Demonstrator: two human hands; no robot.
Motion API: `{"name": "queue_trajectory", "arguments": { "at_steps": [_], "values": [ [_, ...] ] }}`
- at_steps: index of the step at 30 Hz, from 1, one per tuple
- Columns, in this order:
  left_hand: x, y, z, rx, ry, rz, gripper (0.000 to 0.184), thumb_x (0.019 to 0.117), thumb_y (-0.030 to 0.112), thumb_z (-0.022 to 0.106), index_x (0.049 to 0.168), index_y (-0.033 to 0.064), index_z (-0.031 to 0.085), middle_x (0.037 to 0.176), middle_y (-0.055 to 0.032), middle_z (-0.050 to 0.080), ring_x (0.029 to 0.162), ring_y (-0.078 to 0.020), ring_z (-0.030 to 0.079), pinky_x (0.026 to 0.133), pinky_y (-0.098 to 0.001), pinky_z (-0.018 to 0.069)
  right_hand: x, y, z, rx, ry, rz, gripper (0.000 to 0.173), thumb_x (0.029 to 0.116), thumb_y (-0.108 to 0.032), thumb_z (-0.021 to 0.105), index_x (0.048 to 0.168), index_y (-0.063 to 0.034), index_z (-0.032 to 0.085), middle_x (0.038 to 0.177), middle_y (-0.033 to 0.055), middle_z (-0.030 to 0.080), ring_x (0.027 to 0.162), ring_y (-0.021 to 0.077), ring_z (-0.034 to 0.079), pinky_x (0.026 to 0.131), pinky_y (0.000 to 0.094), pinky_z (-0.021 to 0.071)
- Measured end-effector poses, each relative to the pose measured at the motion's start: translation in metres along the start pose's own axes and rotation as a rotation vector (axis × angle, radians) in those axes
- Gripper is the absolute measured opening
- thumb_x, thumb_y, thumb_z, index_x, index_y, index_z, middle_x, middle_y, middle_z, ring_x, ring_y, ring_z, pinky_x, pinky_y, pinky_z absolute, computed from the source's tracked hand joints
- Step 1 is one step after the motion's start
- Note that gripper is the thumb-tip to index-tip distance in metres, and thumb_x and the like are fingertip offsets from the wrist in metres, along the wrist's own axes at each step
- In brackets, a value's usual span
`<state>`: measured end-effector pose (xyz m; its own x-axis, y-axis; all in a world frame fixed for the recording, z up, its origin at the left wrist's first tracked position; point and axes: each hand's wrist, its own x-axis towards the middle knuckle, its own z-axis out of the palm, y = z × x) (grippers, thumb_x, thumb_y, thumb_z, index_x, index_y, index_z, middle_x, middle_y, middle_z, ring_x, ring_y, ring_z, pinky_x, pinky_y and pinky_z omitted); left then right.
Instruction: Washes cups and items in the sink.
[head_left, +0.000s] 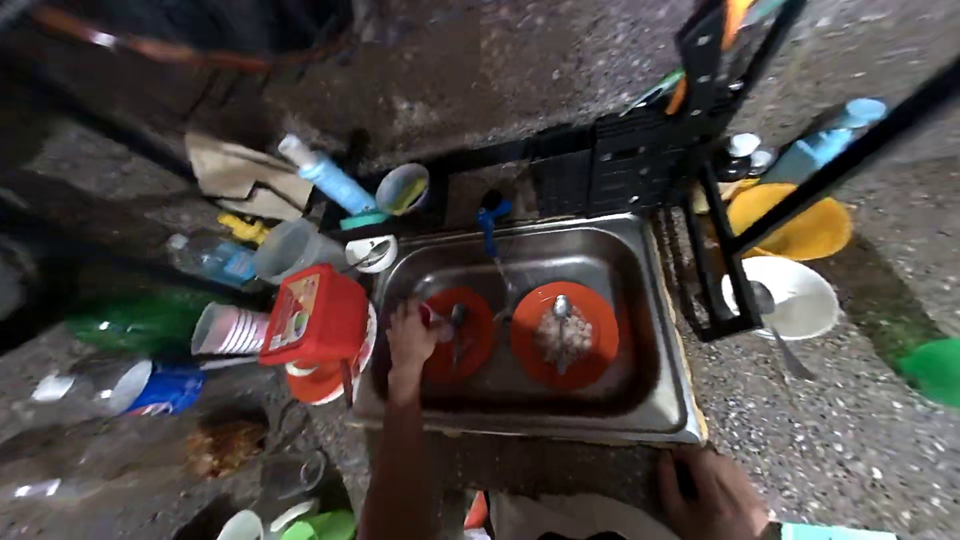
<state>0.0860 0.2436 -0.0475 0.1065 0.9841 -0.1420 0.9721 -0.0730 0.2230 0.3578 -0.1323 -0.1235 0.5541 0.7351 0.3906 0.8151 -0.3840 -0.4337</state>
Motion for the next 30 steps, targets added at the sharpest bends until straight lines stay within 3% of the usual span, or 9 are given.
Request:
{"name": "queue_trajectory", "arguments": {
  "at_steps": [4,7,10,12,16,19,22,25,30],
  "values": [
    [0.011,0.013,0.021,-0.006,0.078,-0.117,0.055,0.0966,0.04,0.068,0.142,0.0113,0.058,0.147,-0.0296,0.049,0.137,-0.05,0.047,0.107,-0.0655,0.0439,-0.003,0.001,0.01,-0.036,0.101,0.037,0.032,0.0907,-0.035,0.055,0.076,-0.0093,0.068,0.073,0.0105,0.068,0.069,0.0303,0.068,0.059,0.0474,0.0539],
    [0.004,0.02,0.014,-0.1,0.141,-0.067,0.042,0.1017,0.037,0.06,0.134,0.0105,0.065,0.129,-0.0248,0.065,0.119,-0.0428,0.063,0.099,-0.0649,0.0489,-0.005,0.001,0.016,-0.014,0.134,0.044,0.031,0.0928,-0.035,0.054,0.077,-0.0104,0.066,0.073,0.0091,0.067,0.07,0.0289,0.067,0.06,0.0465,0.0528],
    [0.005,0.031,0.016,-0.485,0.201,0.119,0.03,0.1033,0.019,0.059,0.12,-0.0043,0.068,0.112,-0.0194,0.07,0.101,-0.0217,0.066,0.095,-0.0404,0.0521,-0.005,0.003,0.018,0.004,0.139,0.036,0.033,0.0936,-0.036,0.054,0.078,-0.0096,0.067,0.077,0.01,0.068,0.075,0.0299,0.068,0.064,0.0464,0.0539],
    [0.005,0.042,0.029,-0.84,0.035,0.114,0.032,0.107,0.015,0.05,0.126,-0.0075,0.063,0.12,-0.0169,0.068,0.108,-0.0162,0.065,0.098,-0.0351,0.0532,-0.004,0.004,0.018,0.002,0.168,0.024,0.032,0.0942,-0.035,0.053,0.077,-0.0101,0.065,0.075,0.009,0.067,0.073,0.0287,0.068,0.063,0.0448,0.0533],
    [-0.009,0.083,0.076,-1.468,-0.363,-0.155,0.044,0.1113,0.037,0.026,0.127,0.0088,0.055,0.104,-0.0084,0.069,0.09,-0.0201,0.069,0.075,-0.0418,0.0603,-0.001,0.004,0.021,-0.005,0.202,0.015,0.032,0.095,-0.034,0.052,0.076,-0.0108,0.064,0.072,0.0076,0.066,0.071,0.0264,0.066,0.061,0.0427,0.0516],
    [-0.016,0.103,0.118,-1.97,-0.596,-0.158,0.058,0.1042,0.059,0.029,0.12,0.0112,0.058,0.102,-0.012,0.069,0.087,-0.0249,0.07,0.069,-0.0422,0.0616,0.0,0.003,0.023,-0.008,0.216,0.021,0.034,0.0952,-0.036,0.053,0.075,-0.0114,0.064,0.071,0.0067,0.066,0.07,0.0254,0.066,0.061,0.042,0.0518],
    [-0.019,0.129,0.138,-2.321,-0.773,-0.092,0.055,0.0995,0.059,0.044,0.114,0.0092,0.06,0.101,-0.013,0.068,0.074,-0.0206,0.068,0.054,-0.03,0.0566,0.0,0.005,0.024,-0.013,0.217,0.016,0.034,0.0953,-0.037,0.054,0.075,-0.0118,0.064,0.071,0.006,0.066,0.07,0.0245,0.066,0.061,0.0416,0.052],
    [-0.023,0.137,0.137,-2.38,-0.835,-0.073,0.052,0.099,0.057,0.046,0.117,0.0097,0.059,0.104,-0.0125,0.067,0.08,-0.0222,0.068,0.06,-0.0318,0.0586,0.001,0.004,0.023,-0.019,0.2,0.011,0.034,0.0943,-0.037,0.054,0.076,-0.011,0.065,0.072,0.0071,0.066,0.07,0.0257,0.066,0.061,0.043,0.0522],
    [-0.036,0.137,0.103,-2.146,-0.571,-0.051,0.067,0.1035,0.063,0.021,0.12,0.0099,0.058,0.098,-0.0119,0.068,0.083,-0.0229,0.069,0.067,-0.0372,0.0599,0.001,0.0,0.016,-0.034,0.142,0.032,0.035,0.0934,-0.036,0.053,0.076,-0.009,0.067,0.073,0.0108,0.068,0.07,0.0296,0.068,0.061,0.0464,0.0531]
  ]
}}
